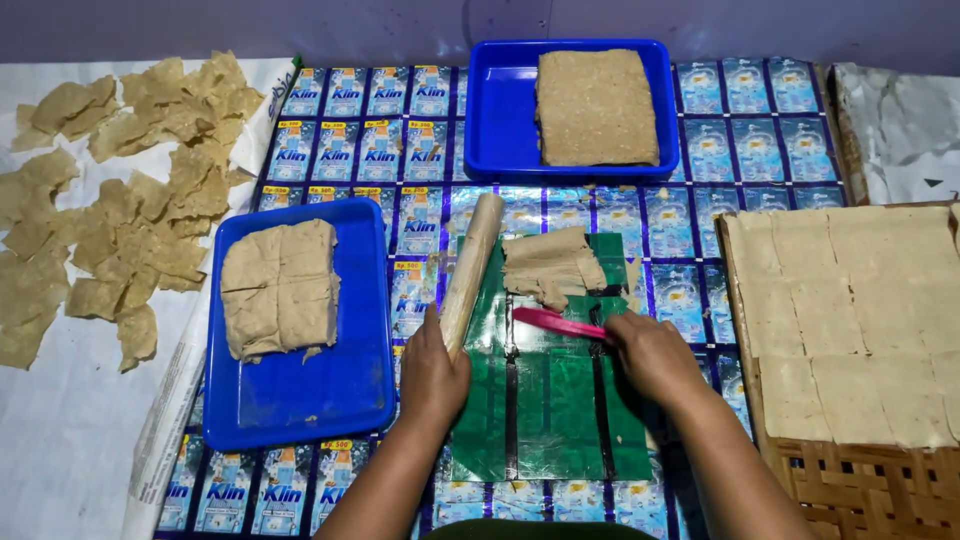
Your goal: Slicing thin sheets from a block of food material and arranging them on a bamboo drying tray.
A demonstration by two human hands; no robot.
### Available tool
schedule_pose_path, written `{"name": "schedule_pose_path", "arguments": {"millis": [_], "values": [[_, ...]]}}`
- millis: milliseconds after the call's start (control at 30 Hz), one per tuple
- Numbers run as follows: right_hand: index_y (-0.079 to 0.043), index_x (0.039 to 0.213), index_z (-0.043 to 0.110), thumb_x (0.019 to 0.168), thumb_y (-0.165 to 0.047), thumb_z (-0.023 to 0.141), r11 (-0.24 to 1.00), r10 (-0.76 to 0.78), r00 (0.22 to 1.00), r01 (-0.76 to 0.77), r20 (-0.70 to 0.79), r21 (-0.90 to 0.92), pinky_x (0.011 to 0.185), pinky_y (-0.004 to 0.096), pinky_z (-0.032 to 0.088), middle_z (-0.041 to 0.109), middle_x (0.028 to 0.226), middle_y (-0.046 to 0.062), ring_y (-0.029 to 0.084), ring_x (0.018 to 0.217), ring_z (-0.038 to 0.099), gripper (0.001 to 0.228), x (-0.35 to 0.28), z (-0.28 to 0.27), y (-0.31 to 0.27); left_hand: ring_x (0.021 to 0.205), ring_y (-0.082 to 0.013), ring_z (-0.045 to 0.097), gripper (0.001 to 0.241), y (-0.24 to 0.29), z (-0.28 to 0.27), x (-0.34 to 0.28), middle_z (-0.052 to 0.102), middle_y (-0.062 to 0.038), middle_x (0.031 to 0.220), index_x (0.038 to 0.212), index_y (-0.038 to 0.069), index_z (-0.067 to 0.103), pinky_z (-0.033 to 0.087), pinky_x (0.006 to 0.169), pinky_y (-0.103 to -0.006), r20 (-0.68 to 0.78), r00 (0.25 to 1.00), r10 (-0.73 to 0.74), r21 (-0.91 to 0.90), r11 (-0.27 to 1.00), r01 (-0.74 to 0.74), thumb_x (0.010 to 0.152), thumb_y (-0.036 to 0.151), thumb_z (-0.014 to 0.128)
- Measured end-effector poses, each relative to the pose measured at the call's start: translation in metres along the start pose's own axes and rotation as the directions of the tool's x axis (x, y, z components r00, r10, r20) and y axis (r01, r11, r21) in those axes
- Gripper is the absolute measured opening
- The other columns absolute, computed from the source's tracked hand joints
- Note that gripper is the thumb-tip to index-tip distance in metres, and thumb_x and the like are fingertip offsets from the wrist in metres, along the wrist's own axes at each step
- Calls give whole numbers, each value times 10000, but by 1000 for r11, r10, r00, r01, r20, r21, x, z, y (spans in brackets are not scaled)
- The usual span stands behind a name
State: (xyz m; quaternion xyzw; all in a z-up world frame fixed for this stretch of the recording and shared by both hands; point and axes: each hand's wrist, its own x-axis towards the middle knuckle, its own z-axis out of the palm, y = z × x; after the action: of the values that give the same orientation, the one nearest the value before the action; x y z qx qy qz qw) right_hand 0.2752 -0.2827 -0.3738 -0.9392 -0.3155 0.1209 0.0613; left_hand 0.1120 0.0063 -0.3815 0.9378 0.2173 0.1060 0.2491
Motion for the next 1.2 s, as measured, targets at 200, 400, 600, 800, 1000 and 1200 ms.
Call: {"name": "schedule_pose_path", "arguments": {"millis": [200, 400, 600, 800, 1000, 1200], "values": [[-197, 1151, 677, 901, -412, 697, 982, -140, 988, 147, -68, 115, 1044, 543, 468, 655, 1207, 72, 325, 1211, 623, 331, -8, -75, -25, 1096, -349, 655, 761, 8, -36, 17, 683, -109, 1176, 1481, 175, 526, 519, 927, -449, 42, 994, 98, 30, 995, -100, 779, 315, 786], [-206, 1403, 537, 764, -481, 765, 940, -330, 892, 282, -310, -189, 1179, 728, 173, 531, 1401, 127, 349, 1401, 459, 731, 38, -111, -15, 1194, -324, 629, 705, 40, -58, 75, 688, -78, 1245, 1441, 205, 548, 475, 1000, -472, 292, 840, 458, -86, 887, -454, 791, 308, 801], [-197, 1293, 556, 848, -466, 730, 957, -285, 952, 276, -115, -85, 1123, 582, 386, 651, 1166, 54, 274, 1232, 611, 549, 112, -95, 21, 1204, -258, 629, 631, 54, -42, 156, 705, -43, 1205, 1421, 229, 526, 427, 1053, -455, 255, 773, 581, 47, 791, -610, 851, 363, 762], [-225, 1139, 545, 1084, -577, 313, 983, -180, 968, 170, -177, -70, 989, 487, 461, 587, 1022, 13, 242, 1099, 628, 426, 145, -44, 43, 1066, -280, 647, 529, 50, -3, 168, 645, -56, 1033, 1243, 188, 560, 472, 964, -459, 189, 827, 529, 140, 820, -556, 938, 619, 528], [-252, 1037, 533, 1096, -534, 288, 980, -162, 949, 124, -270, -153, 915, 427, 485, 567, 946, -26, 207, 1017, 631, 378, 143, -23, 41, 954, -277, 658, 441, 44, 17, 164, 609, -45, 904, 1107, 170, 579, 494, 877, -456, 84, 863, 498, 178, 845, -504, 1052, 551, 363], [-242, 1014, 542, 1092, -529, 300, 983, -145, 942, 103, -301, -151, 902, 415, 466, 556, 972, -26, 210, 1023, 617, 383, 118, -18, 30, 975, -275, 650, 393, 54, 9, 146, 622, -62, 915, 1078, 161, 582, 472, 920, -455, 118, 889, 443, 172, 872, -458, 1097, 439, 306]]}}
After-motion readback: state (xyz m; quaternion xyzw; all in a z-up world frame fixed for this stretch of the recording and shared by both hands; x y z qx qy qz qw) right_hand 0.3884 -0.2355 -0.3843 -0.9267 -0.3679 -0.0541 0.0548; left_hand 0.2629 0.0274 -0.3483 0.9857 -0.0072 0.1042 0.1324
